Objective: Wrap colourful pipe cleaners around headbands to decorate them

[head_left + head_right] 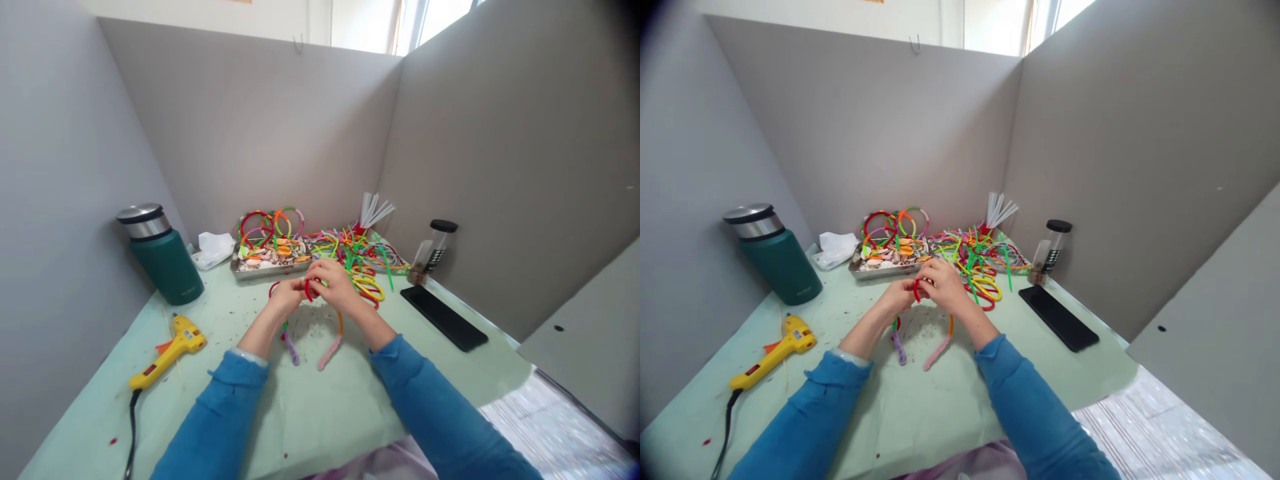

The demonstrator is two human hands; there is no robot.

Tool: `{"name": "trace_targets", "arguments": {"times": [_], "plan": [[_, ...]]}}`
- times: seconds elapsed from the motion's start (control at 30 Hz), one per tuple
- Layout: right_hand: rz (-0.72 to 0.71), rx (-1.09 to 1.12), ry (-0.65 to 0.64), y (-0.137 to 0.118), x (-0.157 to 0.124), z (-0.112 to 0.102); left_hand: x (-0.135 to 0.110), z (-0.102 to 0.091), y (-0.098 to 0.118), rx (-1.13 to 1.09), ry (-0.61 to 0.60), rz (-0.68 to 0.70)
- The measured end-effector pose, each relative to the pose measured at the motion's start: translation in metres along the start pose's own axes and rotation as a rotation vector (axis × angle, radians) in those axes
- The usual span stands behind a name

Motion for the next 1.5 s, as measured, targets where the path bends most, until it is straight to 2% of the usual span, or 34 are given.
{"name": "trace_targets", "arguments": {"times": [0.17,0.3,0.37,0.43,0.57,0.7,0.83,0.97,1.23,1.5], "plan": [[0.381,0.237,-0.053,0.016,0.017,-0.01,-0.006,0.003,0.009,0.049,-0.073,0.036],[0.669,0.609,-0.154,0.036,0.012,-0.012,-0.007,0.007,0.01,0.062,-0.118,0.077],[0.832,0.793,-0.145,0.045,0.004,-0.012,-0.007,0.008,0.009,0.064,-0.142,0.071],[0.942,0.911,-0.077,0.052,-0.005,-0.01,-0.007,0.008,0.009,0.058,-0.167,0.044],[0.938,1.048,0.004,0.055,-0.015,-0.003,-0.009,0.007,0.009,0.047,-0.19,0.031],[0.854,1.11,0.005,0.052,-0.016,0.004,-0.007,0.007,0.007,0.036,-0.157,0.053],[0.858,1.167,0.088,0.052,-0.018,0.009,-0.004,0.008,0.004,0.001,-0.128,0.029],[0.847,1.132,0.118,0.05,-0.02,0.015,-0.004,0.009,0.006,-0.074,-0.079,0.051],[0.926,1.008,0.081,0.052,-0.023,0.023,-0.011,0.007,0.018,-0.098,-0.108,0.106],[0.912,0.914,0.116,0.053,-0.026,0.023,-0.009,0.003,0.016,-0.028,-0.103,0.052]]}}
Point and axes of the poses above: each hand's wrist, its own x-axis towards the middle knuckle, its own z-axis out of the palm, y = z × x, the point moved 2 cm from there along x, towards the middle knuckle, and after that the axes turned 12 degrees about x, right-handed, at the moved point
